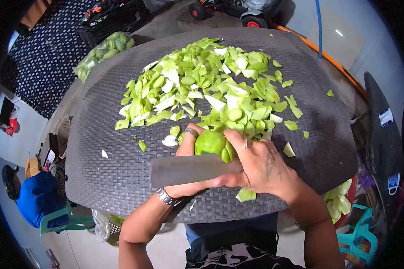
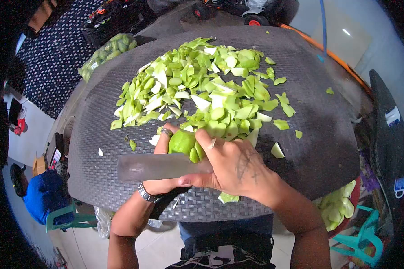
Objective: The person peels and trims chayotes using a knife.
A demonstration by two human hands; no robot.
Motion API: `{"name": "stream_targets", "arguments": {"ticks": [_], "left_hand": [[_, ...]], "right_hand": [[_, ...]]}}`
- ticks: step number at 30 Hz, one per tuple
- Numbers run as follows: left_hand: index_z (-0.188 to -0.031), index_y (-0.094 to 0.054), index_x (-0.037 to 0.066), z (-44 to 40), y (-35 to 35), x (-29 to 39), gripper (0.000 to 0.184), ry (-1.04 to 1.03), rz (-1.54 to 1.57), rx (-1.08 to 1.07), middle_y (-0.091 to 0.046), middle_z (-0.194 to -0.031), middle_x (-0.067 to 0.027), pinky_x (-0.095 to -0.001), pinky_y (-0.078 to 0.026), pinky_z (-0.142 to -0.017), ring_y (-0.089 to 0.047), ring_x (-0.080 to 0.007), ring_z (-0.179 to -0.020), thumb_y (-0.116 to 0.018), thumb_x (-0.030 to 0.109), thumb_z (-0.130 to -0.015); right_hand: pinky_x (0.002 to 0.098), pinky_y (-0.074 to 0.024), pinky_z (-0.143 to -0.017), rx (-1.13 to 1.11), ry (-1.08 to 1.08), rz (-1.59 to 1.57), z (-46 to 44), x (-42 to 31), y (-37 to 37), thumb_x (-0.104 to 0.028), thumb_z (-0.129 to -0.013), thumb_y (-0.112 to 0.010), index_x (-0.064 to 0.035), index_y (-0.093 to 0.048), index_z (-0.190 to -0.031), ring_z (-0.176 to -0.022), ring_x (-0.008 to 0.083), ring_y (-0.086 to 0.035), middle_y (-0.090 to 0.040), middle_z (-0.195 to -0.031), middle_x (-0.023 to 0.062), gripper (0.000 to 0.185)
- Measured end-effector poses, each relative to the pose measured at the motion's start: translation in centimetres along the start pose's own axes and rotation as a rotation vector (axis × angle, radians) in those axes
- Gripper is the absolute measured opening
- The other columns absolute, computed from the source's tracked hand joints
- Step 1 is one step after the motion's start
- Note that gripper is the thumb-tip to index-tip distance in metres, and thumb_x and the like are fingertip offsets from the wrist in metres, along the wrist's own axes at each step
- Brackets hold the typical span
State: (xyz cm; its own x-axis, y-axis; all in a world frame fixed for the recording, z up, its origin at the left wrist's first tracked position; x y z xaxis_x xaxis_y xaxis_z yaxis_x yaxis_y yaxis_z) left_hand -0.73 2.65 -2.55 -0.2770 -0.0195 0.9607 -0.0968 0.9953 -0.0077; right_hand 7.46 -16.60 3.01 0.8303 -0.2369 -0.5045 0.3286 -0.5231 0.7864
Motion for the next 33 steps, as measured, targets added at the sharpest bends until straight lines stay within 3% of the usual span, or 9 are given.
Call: {"name": "stream_targets", "arguments": {"ticks": [4,6,12,15,17,19,20,24,33], "left_hand": [[-0.132,-0.054,0.004,0.6,-0.5,1.9,0.082,-0.118,-0.706,-0.165,-0.065,-0.111,-0.016,-0.0425,-0.055,-0.088,-0.069,-0.0309,-0.101,-0.092,0.032,-0.065],[-0.133,-0.056,0.004,0.3,-0.8,3.0,0.081,-0.206,-0.732,-0.239,-0.066,-0.112,-0.018,-0.0437,-0.055,-0.088,-0.068,-0.0344,-0.1,-0.09,0.028,-0.064],[-0.126,-0.054,0.001,0.2,-0.6,2.7,0.079,0.033,-0.295,0.093,-0.071,-0.104,-0.0149,-0.0387,-0.055,-0.09,-0.071,-0.0241,-0.099,-0.09,0.042,-0.069],[-0.127,-0.055,-0.001,-0.4,-0.2,2.2,0.067,0.138,0.045,0.202,-0.069,-0.112,-0.0111,-0.0357,-0.052,-0.095,-0.067,-0.0206,-0.104,-0.07,0.054,-0.091],[-0.136,-0.059,-0.002,-1.0,-1.0,3.2,0.067,0.364,0.455,0.312,-0.07,-0.124,-0.018,-0.0447,-0.053,-0.103,-0.069,-0.0301,-0.115,-0.051,0.056,-0.103],[-0.135,-0.06,-0.001,-1.3,-0.1,2.4,0.065,0.368,0.58,0.337,-0.071,-0.123,-0.0186,-0.0457,-0.053,-0.104,-0.069,-0.0316,-0.116,-0.05,0.055,-0.103],[-0.138,-0.057,-0.002,-1.1,0.6,2.7,0.06,0.415,0.657,0.278,-0.068,-0.128,-0.0208,-0.0472,-0.051,-0.108,-0.067,-0.0337,-0.119,-0.058,0.043,-0.099],[-0.146,-0.047,-0.005,-1.1,0.7,2.3,0.072,0.366,0.61,0.192,-0.061,-0.139,-0.0244,-0.0548,-0.047,-0.114,-0.063,-0.0376,-0.127,-0.068,0.022,-0.082],[-0.148,-0.046,-0.003,-0.8,-1.0,3.2,0.068,0.507,0.893,0.031,-0.062,-0.136,-0.0261,-0.0506,-0.058,-0.1,-0.065,-0.0403,-0.122,-0.06,0.041,-0.098]], "right_hand": [[0.0507,-0.0587,-0.063,0.024,-0.005,-0.038,-0.1,0.0,-0.1,-0.068,-0.096,-0.059,0.0061,-0.05,-0.127,-0.075,0.0464,-0.073,-0.069,-0.078,0.0267,0.081],[0.0516,-0.058,-0.066,0.003,-0.132,-0.149,-0.3,0.3,0.3,-0.067,-0.099,-0.054,0.0038,-0.05,-0.129,-0.077,0.0476,-0.073,-0.069,-0.079,0.0273,0.077],[0.0587,-0.0491,-0.093,0.096,-0.594,-0.136,-0.5,0.5,2.4,-0.053,-0.11,-0.04,-0.0007,-0.044,-0.141,-0.1,0.0539,-0.067,-0.07,-0.091,0.0322,0.061],[0.0595,-0.0492,-0.092,0.104,-0.599,-0.184,-0.4,2.0,2.0,-0.051,-0.11,-0.042,-0.0008,-0.041,-0.144,-0.1,0.0559,-0.066,-0.07,-0.095,0.0335,0.061],[0.0502,-0.0529,-0.081,0.071,-0.634,-0.299,-0.6,2.1,2.0,-0.055,-0.108,-0.048,0.0009,-0.051,-0.136,-0.085,0.0422,-0.07,-0.07,-0.086,0.025,0.063],[0.0424,-0.0536,-0.073,-0.035,-0.696,-0.436,-0.9,1.7,2.4,-0.058,-0.106,-0.052,0.0017,-0.058,-0.128,-0.076,0.0294,-0.07,-0.069,-0.079,0.0177,0.064],[0.032,-0.0481,-0.063,0.01,-0.664,-0.576,-0.7,1.9,1.9,-0.06,-0.103,-0.057,0.0022,-0.064,-0.114,-0.066,0.0133,-0.059,-0.062,-0.072,0.0069,0.063],[0.0307,-0.0464,-0.06,-0.091,-0.674,-0.75,-0.7,1.7,2.1,-0.051,-0.106,-0.057,0.0014,-0.063,-0.111,-0.062,0.0115,-0.056,-0.06,-0.073,0.0045,0.053],[0.0301,-0.0503,-0.06,0.105,-0.738,-0.788,-0.8,1.3,2.4,-0.048,-0.107,-0.056,0.0031,-0.057,-0.123,-0.061,0.0121,-0.059,-0.065,-0.084,0.0073,0.054]]}}
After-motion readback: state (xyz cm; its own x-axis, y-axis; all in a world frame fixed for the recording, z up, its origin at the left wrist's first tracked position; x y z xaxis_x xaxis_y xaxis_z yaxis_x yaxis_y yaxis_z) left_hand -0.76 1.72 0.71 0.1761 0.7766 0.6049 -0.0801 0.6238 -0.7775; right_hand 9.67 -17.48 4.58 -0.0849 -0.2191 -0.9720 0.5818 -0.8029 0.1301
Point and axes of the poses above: each hand's wrist, its own z-axis away from the middle knuckle, its own y-axis out of the back of the hand, x = y × z, the point moved 1 cm from there along -z, towards the middle knuckle
